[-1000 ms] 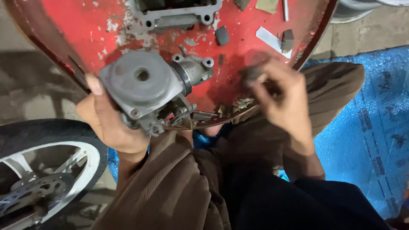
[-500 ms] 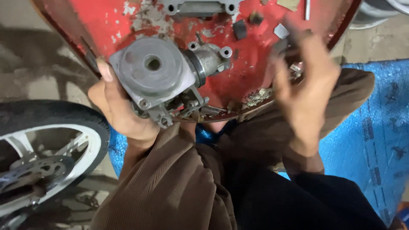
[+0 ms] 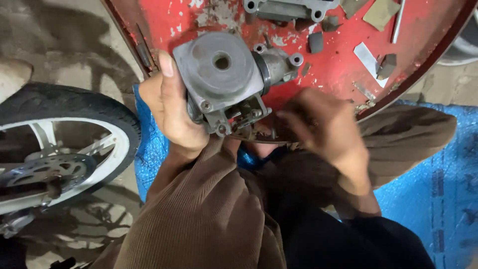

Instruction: The person scrubs a cylindrical mechanical part with a small abrasive block while sitting on a blue tarp. They rotate the part to clean different sides and then use a metal file to scrape the surface of the component.

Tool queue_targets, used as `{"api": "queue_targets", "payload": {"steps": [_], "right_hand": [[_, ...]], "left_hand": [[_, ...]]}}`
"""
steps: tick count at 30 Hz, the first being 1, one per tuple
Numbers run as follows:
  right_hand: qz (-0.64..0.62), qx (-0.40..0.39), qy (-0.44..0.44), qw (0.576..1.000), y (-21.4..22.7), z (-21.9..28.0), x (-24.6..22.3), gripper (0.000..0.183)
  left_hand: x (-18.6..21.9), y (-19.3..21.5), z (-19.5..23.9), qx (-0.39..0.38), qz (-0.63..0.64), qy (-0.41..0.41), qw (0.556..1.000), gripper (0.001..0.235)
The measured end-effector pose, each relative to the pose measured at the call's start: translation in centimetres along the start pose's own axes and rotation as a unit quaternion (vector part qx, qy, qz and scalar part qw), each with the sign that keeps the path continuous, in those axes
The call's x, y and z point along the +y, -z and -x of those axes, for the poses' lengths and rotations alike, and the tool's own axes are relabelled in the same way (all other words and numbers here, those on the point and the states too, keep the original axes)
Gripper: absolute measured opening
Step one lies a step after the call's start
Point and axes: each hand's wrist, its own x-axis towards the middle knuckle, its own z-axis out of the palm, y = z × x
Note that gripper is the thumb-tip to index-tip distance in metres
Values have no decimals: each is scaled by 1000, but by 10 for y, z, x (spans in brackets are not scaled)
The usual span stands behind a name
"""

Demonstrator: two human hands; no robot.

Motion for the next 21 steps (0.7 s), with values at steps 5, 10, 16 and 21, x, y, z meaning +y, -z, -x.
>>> {"api": "queue_targets", "payload": {"steps": [5,10,16,21], "right_hand": [[44,16,-6,999,6,-4,-5,26],[163,-88,99,978,-35,-7,4,33],[46,64,79,994,-14,-9,16,18],[37,251,33,967,28,-2,45,9]], "left_hand": [[-4,0,-1,15,-2,-21,1000,47],[-8,0,0,38,-29,-22,999,49],[-4,4,-2,-3,-18,-58,998,44],[-40,23,4,-3,-265,-296,918,34]]}}
